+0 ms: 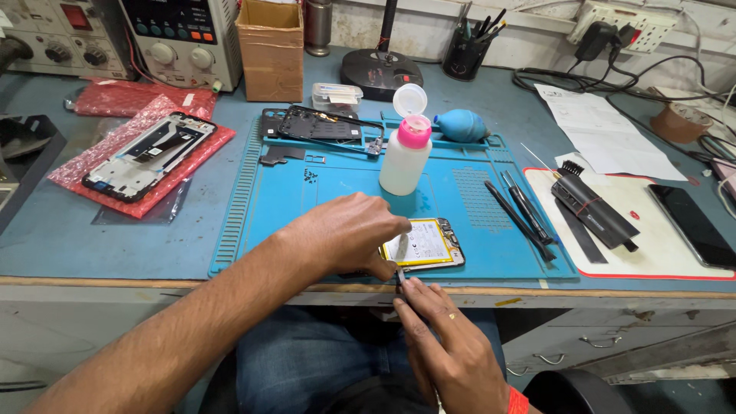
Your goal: The person works on a disassembled smartphone on a blue repair mat, using a brush to apply liquid from a bottle onto the battery, then uses a metal pry tool to work along the battery edge to loosen it. They lift and reposition the phone chassis and continue prying around the battery to detach it from the adhesive.
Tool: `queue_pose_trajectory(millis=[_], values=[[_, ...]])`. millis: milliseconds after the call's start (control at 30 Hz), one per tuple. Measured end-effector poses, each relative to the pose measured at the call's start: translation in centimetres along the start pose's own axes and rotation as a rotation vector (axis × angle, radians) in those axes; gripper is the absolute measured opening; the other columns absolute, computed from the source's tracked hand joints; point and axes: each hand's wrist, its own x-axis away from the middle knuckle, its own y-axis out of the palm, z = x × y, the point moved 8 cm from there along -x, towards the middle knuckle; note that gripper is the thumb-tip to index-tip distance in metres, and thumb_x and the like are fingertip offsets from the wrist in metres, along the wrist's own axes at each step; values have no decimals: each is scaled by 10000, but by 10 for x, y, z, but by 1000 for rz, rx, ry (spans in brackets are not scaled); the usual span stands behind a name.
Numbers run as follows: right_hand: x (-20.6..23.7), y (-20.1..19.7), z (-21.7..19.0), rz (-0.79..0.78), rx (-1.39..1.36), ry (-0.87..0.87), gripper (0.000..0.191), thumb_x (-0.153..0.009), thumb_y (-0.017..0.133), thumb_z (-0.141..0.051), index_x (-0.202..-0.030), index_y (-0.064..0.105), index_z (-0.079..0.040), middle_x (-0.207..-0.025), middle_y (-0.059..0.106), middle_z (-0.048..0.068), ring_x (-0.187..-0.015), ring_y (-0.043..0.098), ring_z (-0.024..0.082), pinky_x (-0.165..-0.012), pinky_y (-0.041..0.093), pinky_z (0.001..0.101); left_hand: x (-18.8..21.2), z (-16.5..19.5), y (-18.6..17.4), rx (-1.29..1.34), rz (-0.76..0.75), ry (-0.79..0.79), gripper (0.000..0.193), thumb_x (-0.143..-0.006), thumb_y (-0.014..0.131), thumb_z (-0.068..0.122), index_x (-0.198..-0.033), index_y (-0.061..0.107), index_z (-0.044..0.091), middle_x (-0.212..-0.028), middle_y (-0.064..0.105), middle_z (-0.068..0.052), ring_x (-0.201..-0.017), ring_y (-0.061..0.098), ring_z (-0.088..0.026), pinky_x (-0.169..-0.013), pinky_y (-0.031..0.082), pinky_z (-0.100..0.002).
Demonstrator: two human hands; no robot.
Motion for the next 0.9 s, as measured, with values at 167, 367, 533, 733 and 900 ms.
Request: queue_pose_trajectory(millis=[167, 367, 533, 733, 900], values=[[1, 3, -1, -5, 0, -1, 424, -826, 650, 36, -1250, 661, 20, -1352, 633, 205, -1311, 610, 372, -1088, 502, 496, -2, 2, 4, -68, -26, -8, 446, -703, 862, 338, -1014, 726, 48, -777, 717, -204, -786, 726, -393, -689, 591, -487], [0, 3, -3, -3, -9, -8, 403, -842, 663, 20, -1245, 650, 32, -1344, 627, 226, -1301, 614, 387, -1086, 498, 504, -3, 3, 4, -87, -4, 36, 475, -695, 859, 325, -1021, 667, 37, -741, 704, -197, -768, 721, -399, -667, 587, -491], [2, 4, -4, 10, 20, -10, 427, -820, 652, 44, -1246, 659, 26, -1333, 630, 224, -1287, 625, 387, -1092, 504, 504, -2, 6, 5, -87, 13, 60, 513, -700, 852, 308, -1065, 614, 38, -726, 693, -188, -764, 717, -406, -657, 584, -497], [0, 0, 9, -36, -48, 32, 455, -785, 689, 28, -1237, 682, -27, -1351, 648, 166, -1255, 641, 391, -1030, 535, 462, -1, 5, 1, -51, -4, 30, 560, -703, 852, 316, -1116, 595, 39, -771, 695, -202, -810, 702, -429, -691, 573, -514], [-1, -3, 21, -128, -87, 37, 482, -760, 714, 15, -1237, 682, -44, -1366, 655, 135, -1223, 649, 392, -988, 548, 441, 0, 5, -3, -24, -14, 13, 549, -702, 850, 318, -1118, 617, 47, -798, 704, -193, -827, 699, -425, -716, 571, -515]])
